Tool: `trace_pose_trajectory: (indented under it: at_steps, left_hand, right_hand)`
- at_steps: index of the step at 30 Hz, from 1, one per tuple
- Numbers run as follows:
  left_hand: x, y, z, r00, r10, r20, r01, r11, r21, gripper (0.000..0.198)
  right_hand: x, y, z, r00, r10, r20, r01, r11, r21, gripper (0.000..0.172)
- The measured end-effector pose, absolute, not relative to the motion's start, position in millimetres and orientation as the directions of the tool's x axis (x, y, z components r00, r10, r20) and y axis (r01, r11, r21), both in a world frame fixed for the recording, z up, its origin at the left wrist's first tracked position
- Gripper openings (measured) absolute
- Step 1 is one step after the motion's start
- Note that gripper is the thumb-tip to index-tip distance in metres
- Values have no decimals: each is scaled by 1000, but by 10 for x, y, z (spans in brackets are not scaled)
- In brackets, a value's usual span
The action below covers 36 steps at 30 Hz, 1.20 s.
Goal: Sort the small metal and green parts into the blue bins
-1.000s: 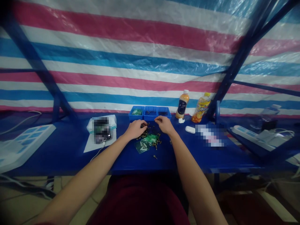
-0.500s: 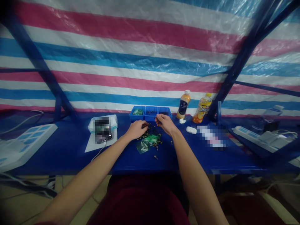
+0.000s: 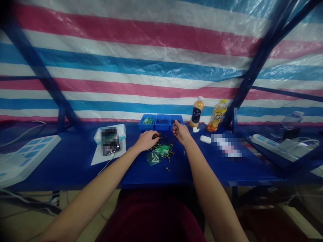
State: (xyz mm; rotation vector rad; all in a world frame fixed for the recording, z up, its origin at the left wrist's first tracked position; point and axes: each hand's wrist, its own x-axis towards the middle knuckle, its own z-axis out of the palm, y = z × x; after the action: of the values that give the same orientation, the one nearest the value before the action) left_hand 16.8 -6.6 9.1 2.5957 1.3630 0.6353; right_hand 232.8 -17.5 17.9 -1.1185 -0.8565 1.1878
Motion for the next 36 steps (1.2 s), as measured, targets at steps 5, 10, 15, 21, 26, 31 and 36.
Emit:
trace_pose_trajectory:
  at_steps: [5, 10, 15, 21, 26, 31, 36]
  left_hand:
    - [164, -48, 76, 500, 809, 308, 747, -583, 320, 25]
    - [153, -54, 87, 492, 816, 304, 758, -573, 311, 25]
    - [148, -55, 79, 509, 805, 304, 752, -588, 298, 24]
    - [153, -42, 65, 522, 794, 310, 742, -602, 293, 23]
    - [156, -57, 70, 516, 791, 328, 739, -605, 297, 24]
    - [158, -55, 54, 512, 789, 339, 726, -609, 320, 23]
    - [156, -36, 31, 509, 784, 354, 718, -614, 329, 24]
  right_hand:
    - [2428, -118, 114, 358, 933, 37, -36, 54, -998, 33]
    - [2473, -141, -4, 133, 946, 296, 722, 112, -683, 18]
    - [2421, -236, 12, -31, 976, 215, 903, 119, -412, 23]
    - [2333, -298, 92, -18, 995, 99, 939, 51, -340, 24]
    - [2277, -298, 92, -22, 996, 85, 942, 49, -332, 20]
    - [2298, -321, 121, -18, 995, 97, 936, 51, -349, 23]
    - [2338, -317, 107, -64, 995, 81, 938, 88, -335, 22]
